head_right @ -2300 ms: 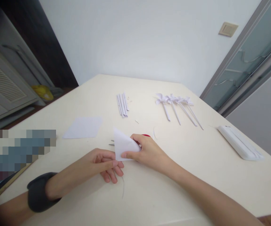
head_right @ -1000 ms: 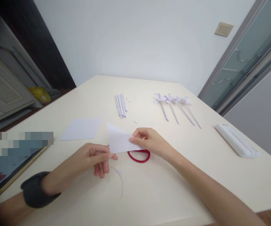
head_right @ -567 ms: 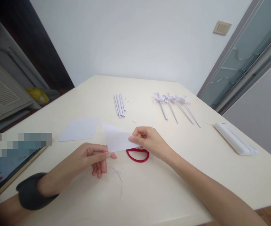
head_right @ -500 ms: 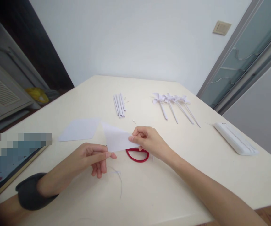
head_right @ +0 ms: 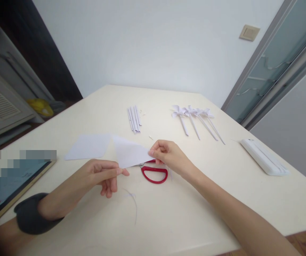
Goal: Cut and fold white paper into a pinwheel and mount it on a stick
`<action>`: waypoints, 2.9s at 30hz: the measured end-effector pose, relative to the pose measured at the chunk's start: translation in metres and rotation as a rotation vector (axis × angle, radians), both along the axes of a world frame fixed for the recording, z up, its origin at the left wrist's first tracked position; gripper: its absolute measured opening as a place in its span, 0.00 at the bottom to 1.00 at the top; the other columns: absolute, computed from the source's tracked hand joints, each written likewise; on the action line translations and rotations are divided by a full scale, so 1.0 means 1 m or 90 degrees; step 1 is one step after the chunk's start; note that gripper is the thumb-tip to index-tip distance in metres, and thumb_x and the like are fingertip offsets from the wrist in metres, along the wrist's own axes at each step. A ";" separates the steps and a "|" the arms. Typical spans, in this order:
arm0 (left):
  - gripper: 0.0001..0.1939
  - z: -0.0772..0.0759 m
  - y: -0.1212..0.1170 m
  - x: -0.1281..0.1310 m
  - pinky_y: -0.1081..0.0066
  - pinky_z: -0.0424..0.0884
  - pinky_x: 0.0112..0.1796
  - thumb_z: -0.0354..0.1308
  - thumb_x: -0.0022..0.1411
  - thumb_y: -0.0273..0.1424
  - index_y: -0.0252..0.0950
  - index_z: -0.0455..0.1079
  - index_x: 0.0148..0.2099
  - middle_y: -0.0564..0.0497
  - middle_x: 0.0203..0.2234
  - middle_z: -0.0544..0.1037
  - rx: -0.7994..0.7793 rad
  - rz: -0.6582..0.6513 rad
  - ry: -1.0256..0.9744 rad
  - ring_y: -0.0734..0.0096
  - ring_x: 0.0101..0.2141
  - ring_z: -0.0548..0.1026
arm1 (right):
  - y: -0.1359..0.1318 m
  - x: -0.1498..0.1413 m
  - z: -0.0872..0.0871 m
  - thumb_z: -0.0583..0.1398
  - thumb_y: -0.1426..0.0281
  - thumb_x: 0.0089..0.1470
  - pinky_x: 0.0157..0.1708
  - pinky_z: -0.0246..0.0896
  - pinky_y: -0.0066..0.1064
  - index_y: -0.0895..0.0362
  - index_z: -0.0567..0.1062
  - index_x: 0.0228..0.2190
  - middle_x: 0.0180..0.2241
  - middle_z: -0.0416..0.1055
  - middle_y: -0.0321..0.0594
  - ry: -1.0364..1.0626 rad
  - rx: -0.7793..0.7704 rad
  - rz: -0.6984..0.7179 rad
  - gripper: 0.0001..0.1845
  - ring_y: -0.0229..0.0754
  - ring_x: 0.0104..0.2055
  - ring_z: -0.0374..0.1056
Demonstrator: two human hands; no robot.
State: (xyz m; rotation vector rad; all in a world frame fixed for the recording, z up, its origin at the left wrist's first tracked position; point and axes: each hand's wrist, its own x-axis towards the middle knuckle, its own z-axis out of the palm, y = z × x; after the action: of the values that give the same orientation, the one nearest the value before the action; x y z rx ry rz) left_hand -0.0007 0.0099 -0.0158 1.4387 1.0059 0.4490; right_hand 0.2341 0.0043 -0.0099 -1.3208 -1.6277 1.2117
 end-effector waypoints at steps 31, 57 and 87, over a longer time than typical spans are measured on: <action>0.12 -0.010 -0.013 0.006 0.79 0.65 0.17 0.50 0.57 0.30 0.34 0.73 0.29 0.53 0.14 0.76 0.061 -0.103 0.056 0.77 0.14 0.69 | -0.014 -0.016 0.002 0.55 0.58 0.52 0.17 0.43 0.23 0.57 0.59 0.18 0.19 0.53 0.31 -0.019 0.040 0.045 0.20 0.32 0.20 0.51; 0.14 -0.015 -0.019 0.006 0.76 0.67 0.19 0.48 0.57 0.34 0.35 0.74 0.31 0.52 0.15 0.77 0.074 -0.148 0.111 0.72 0.15 0.72 | -0.019 -0.022 0.004 0.52 0.61 0.55 0.16 0.45 0.22 0.58 0.65 0.22 0.18 0.56 0.31 -0.065 0.063 0.072 0.15 0.31 0.18 0.52; 0.13 -0.018 -0.026 0.008 0.77 0.67 0.19 0.49 0.56 0.32 0.35 0.75 0.30 0.51 0.15 0.76 0.048 -0.188 0.128 0.73 0.15 0.71 | -0.021 -0.031 -0.002 0.52 0.62 0.56 0.21 0.47 0.23 0.58 0.65 0.25 0.22 0.57 0.31 -0.032 0.045 0.085 0.14 0.32 0.23 0.53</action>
State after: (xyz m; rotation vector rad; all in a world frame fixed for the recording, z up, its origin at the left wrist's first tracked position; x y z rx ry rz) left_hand 0.0071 -0.0162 -0.0342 1.6945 0.9215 0.1292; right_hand 0.2035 -0.0166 -0.0119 -1.2247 -1.8022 1.1956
